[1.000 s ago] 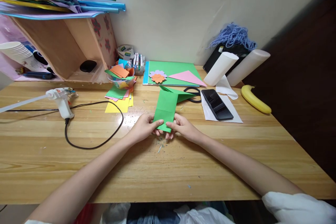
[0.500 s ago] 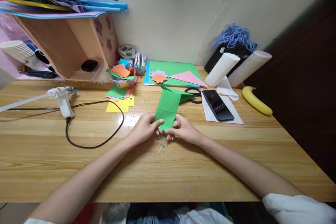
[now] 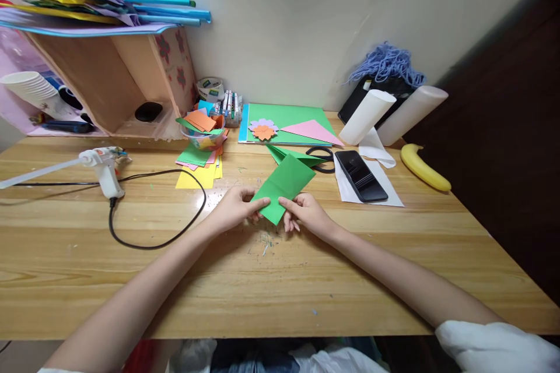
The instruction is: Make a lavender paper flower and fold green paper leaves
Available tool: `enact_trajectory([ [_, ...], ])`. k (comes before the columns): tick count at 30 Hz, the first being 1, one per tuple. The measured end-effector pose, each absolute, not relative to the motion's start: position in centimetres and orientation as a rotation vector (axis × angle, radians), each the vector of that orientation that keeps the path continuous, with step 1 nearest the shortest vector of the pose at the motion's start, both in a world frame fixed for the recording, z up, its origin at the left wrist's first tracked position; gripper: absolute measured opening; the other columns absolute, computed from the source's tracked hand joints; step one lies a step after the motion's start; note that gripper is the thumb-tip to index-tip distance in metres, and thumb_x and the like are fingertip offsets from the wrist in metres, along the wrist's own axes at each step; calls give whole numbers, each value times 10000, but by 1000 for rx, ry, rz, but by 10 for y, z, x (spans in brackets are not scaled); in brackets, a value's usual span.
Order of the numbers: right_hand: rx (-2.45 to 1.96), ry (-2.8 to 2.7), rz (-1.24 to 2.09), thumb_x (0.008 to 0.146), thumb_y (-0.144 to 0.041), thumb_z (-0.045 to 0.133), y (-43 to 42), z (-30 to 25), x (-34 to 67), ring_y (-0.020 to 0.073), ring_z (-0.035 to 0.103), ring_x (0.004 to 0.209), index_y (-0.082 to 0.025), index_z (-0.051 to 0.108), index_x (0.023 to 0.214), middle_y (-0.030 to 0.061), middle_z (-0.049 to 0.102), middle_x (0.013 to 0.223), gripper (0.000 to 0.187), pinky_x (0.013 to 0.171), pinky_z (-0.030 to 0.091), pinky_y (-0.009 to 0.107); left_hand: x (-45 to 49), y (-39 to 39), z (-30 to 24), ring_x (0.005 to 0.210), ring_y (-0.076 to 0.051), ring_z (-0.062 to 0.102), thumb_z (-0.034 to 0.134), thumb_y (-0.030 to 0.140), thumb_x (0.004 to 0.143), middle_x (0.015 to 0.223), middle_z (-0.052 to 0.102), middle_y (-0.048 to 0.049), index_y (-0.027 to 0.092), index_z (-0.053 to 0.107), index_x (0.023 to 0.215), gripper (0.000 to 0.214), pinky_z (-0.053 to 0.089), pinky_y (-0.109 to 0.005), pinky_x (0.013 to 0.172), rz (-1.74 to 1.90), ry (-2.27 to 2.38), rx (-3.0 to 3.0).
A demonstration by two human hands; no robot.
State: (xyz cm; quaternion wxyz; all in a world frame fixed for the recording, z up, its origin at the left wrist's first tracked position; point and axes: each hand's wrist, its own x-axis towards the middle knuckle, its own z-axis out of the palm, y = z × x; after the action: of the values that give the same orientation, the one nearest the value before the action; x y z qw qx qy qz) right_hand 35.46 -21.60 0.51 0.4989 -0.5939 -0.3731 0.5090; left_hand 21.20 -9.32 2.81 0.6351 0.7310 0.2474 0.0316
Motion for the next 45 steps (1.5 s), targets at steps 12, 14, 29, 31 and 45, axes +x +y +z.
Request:
enact_trajectory([
  [12,-1435,-856,1073,745,-545,511,-214,4,354,63,456,308,-102,597,449,59,597,421,540,351,356,182,217,-118,32,468,-81,517,606,421,699,587,594,-18,120,585,693,301,351,-172,419,48,575,1503],
  [14,-1447,-811,1047,738,-534,530,-213,5,362,66,449,291,-106,591,481,52,592,406,503,332,343,181,216,-112,33,464,-80,510,607,404,701,576,589,-11,125,567,674,283,353,-174,420,32,585,1541],
  [29,-1367,-902,1056,665,-377,667,-212,2,364,91,542,497,-130,586,763,23,632,656,278,472,461,218,216,-108,25,493,-83,455,534,422,738,550,520,5,124,531,647,311,340,-191,464,176,559,1691],
  [31,-1385,-913,1076,665,-375,660,-213,2,357,91,530,496,-121,596,739,20,617,628,272,474,450,219,215,-110,26,490,-84,449,539,427,732,546,505,13,129,520,644,312,327,-189,451,193,546,1712],
  [45,-1533,-857,1001,670,-377,626,-211,7,374,81,513,448,-112,602,601,54,635,589,275,448,434,213,213,-98,27,504,-76,388,500,364,749,573,448,23,128,511,702,241,284,-184,441,214,513,1860],
])
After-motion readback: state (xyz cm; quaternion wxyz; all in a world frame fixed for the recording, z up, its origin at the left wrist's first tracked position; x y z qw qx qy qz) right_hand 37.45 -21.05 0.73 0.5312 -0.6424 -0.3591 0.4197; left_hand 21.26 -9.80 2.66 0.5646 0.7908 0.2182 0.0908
